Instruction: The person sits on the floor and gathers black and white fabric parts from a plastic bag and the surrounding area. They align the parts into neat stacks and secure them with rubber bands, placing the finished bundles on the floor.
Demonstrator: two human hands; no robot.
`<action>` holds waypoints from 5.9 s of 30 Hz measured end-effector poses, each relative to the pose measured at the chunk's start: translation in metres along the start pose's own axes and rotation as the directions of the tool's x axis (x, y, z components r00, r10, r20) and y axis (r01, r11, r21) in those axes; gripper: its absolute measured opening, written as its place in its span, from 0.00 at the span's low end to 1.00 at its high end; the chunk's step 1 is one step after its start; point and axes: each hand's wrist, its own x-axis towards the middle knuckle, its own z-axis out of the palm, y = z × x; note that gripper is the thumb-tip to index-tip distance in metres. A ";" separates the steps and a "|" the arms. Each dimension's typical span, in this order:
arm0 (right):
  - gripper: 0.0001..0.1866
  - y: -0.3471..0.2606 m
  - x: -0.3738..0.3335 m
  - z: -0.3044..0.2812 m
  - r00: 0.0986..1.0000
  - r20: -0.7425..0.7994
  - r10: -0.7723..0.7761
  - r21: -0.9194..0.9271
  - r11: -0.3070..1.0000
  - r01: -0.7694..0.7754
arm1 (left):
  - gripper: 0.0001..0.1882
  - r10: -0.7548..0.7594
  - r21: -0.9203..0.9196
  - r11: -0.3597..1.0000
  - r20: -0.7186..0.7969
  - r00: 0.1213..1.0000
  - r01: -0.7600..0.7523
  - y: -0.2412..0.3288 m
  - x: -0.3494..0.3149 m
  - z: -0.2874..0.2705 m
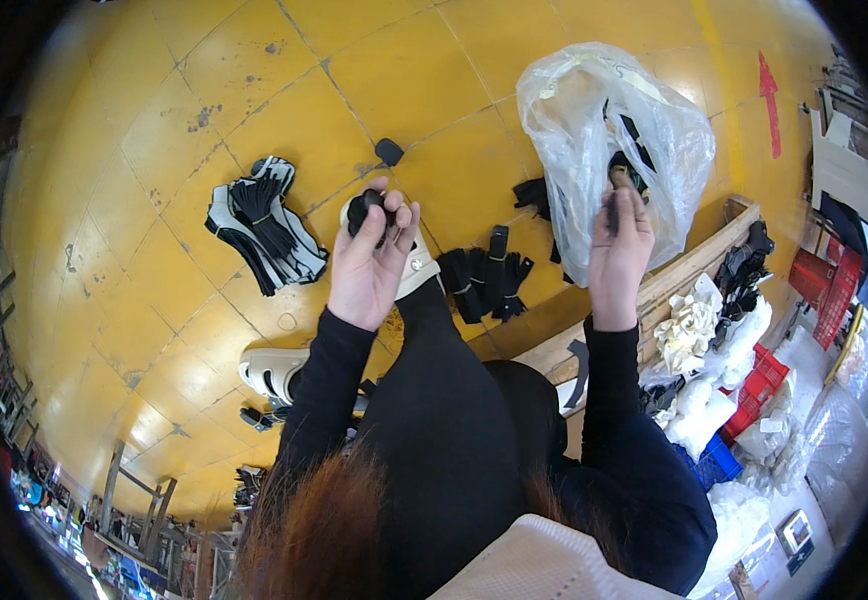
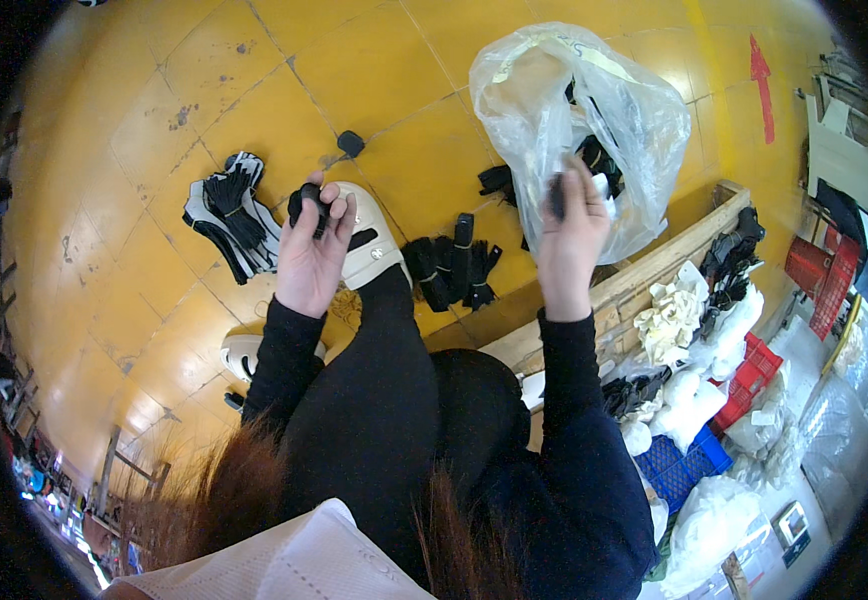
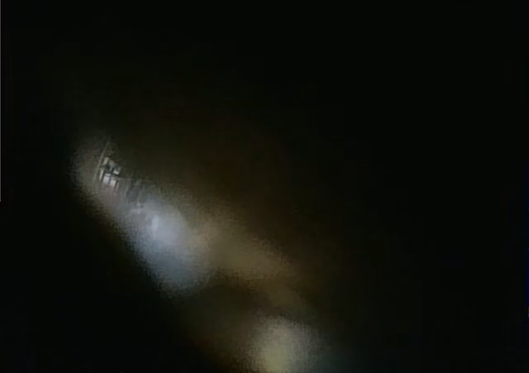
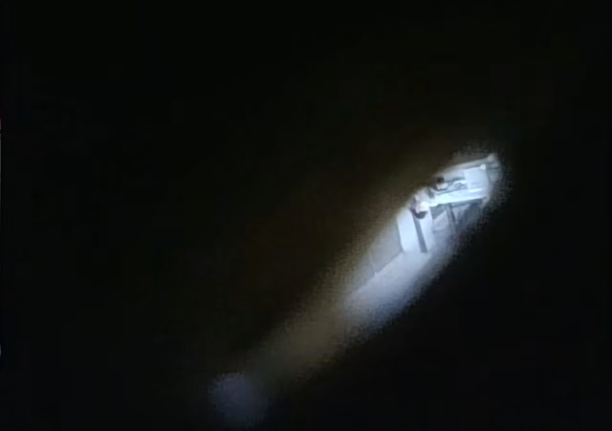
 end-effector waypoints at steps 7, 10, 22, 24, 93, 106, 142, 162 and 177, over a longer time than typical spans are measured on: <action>0.11 0.029 -0.008 -0.027 0.986 -0.009 0.167 -0.087 0.982 -0.167 | 0.16 -0.335 0.241 0.908 -0.071 0.939 0.342 0.000 -0.005 0.001; 0.10 0.041 -0.030 0.010 0.971 0.178 0.157 -0.112 0.984 -0.139 | 0.16 -0.422 0.282 0.857 -0.098 0.901 0.432 -0.014 -0.007 0.007; 0.12 0.040 -0.045 0.063 0.706 0.703 0.089 -0.500 0.767 0.402 | 0.16 -0.373 0.248 0.883 -0.142 0.917 0.398 -0.011 -0.014 0.028; 0.11 0.037 -0.048 0.063 0.722 0.687 0.083 -0.474 0.804 0.359 | 0.16 -0.377 0.275 0.875 -0.131 0.917 0.399 -0.007 -0.013 0.026; 0.05 0.031 -0.071 0.075 0.665 0.680 -0.307 -0.469 0.516 0.717 | 0.18 -0.148 0.520 0.831 -0.135 0.980 0.197 -0.014 -0.009 0.032; 0.11 0.057 0.128 -0.119 0.924 0.196 -0.327 -0.835 0.438 0.332 | 0.16 -0.099 0.430 0.888 -0.165 0.981 0.162 0.038 -0.034 -0.024; 0.13 -0.004 -0.023 0.024 0.850 0.471 0.236 -0.462 0.887 0.010 | 0.15 -0.198 0.969 0.113 0.240 0.950 -0.221 -0.030 0.008 0.034; 0.22 0.085 0.226 -0.183 0.918 0.190 -0.347 -0.982 -0.046 0.185 | 0.15 -0.295 0.364 0.871 -0.149 0.944 0.330 0.004 -0.011 -0.001; 0.16 0.080 0.228 -0.178 0.990 -0.134 -0.044 -0.990 0.060 -0.131 | 0.17 -0.312 0.423 0.842 -0.122 0.942 0.334 0.008 -0.010 -0.004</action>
